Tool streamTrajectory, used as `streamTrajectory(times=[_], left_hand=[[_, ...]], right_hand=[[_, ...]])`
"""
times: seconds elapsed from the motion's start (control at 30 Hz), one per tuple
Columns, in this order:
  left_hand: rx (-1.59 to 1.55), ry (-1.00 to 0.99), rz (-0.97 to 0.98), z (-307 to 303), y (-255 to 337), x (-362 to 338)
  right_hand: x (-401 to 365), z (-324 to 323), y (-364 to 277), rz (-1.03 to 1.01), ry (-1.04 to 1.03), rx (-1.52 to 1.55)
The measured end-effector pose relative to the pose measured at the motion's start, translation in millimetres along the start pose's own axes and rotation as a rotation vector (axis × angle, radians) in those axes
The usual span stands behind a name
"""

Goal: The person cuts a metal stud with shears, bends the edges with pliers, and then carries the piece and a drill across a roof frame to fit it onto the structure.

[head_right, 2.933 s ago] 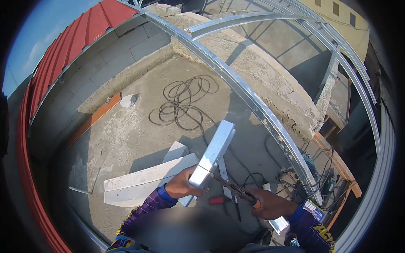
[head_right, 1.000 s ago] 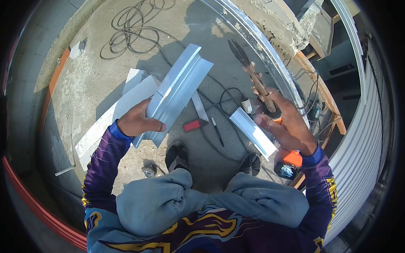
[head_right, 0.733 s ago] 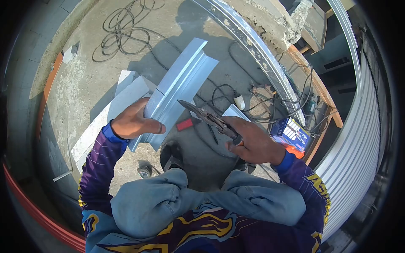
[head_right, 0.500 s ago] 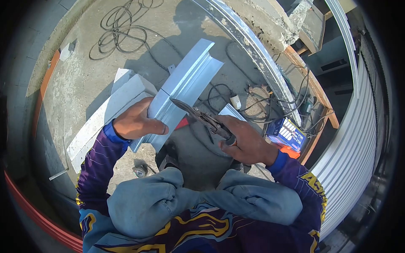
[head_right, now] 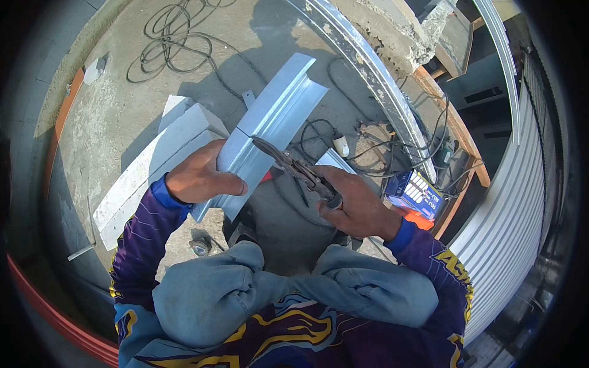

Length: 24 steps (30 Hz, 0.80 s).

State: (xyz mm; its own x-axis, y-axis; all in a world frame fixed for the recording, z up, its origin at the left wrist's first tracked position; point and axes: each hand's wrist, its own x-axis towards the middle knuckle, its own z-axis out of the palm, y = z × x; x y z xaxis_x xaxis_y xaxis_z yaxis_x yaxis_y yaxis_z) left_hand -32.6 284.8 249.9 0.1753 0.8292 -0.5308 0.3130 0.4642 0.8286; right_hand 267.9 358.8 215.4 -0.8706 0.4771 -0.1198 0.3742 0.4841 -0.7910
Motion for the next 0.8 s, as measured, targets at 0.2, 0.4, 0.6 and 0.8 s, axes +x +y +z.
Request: streamTrajectory(times=[0.2, 0.4, 0.6, 0.8], left_hand=[[0.019, 0.009, 0.058, 3, -11, 3], [0.036, 0.003, 0.04, 2, -11, 3], [0.087, 0.002, -0.007, 0, -11, 3], [0.101, 0.014, 0.005, 0, -11, 5]], right_hand=[[2, -1, -9, 0.073, -0.04, 0.033], [0, 3, 0, 0.022, -0.026, -0.004], [2, 0, -7, 0.096, -0.068, 0.096], [1, 4, 0, 0.052, -0.036, 0.032]])
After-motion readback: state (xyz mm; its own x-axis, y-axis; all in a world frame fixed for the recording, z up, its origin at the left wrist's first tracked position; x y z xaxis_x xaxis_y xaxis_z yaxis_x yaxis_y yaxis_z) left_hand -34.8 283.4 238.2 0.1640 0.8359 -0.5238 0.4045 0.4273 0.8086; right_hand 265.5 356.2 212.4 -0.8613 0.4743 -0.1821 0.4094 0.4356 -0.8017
